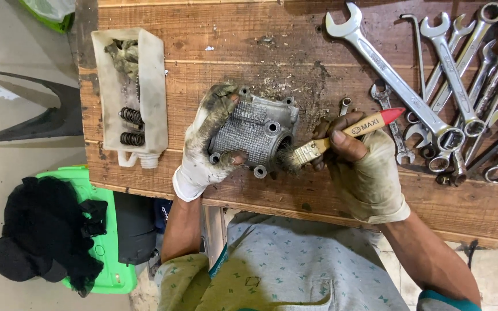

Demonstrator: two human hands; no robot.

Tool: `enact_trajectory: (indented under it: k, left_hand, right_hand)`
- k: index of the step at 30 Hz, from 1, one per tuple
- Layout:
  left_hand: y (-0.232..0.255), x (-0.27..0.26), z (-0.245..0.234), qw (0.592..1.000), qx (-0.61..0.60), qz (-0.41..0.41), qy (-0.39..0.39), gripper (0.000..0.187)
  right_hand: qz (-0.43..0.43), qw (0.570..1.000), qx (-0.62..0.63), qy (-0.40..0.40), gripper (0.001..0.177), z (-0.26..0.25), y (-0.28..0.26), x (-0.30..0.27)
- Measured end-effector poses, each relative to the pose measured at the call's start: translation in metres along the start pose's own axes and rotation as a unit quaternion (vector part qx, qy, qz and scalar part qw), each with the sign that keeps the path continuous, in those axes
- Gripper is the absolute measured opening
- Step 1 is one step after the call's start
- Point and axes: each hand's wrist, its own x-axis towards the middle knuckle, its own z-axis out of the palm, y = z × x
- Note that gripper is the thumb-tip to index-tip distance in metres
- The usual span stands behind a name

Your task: The person holds a metallic mechanical component on a wooden workbench and scrubs its surface with a brush. They rotate the part to clean different sides and crevices while wearing white gloves. Various tools and springs are visible on the table.

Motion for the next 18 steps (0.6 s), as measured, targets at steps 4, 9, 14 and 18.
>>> enact_trajectory:
  k: [4, 9, 14, 18]
  left_hand:
    - [0.002, 0.007, -0.008, 0.998, 0.007, 0.064, -0.017, 0.086]
    - [0.030, 0.011, 0.000, 0.983, 0.157, 0.096, 0.010, 0.094]
    - [0.032, 0.015, 0.028, 0.942, 0.299, 0.150, -0.008, 0.098]
    - [0.073, 0.030, 0.027, 0.962, 0.243, 0.112, -0.053, 0.043]
  right_hand:
    - [-0.011, 1.000, 0.028, -0.003, 0.024, 0.001, -0.003, -0.003]
    - [-0.015, 1.000, 0.016, -0.007, 0.022, 0.001, -0.007, -0.006]
    - [0.065, 0.996, 0.043, 0.050, 0.019, 0.004, -0.005, -0.012]
    - [0.149, 0.982, 0.064, 0.098, 0.015, 0.002, -0.006, -0.010]
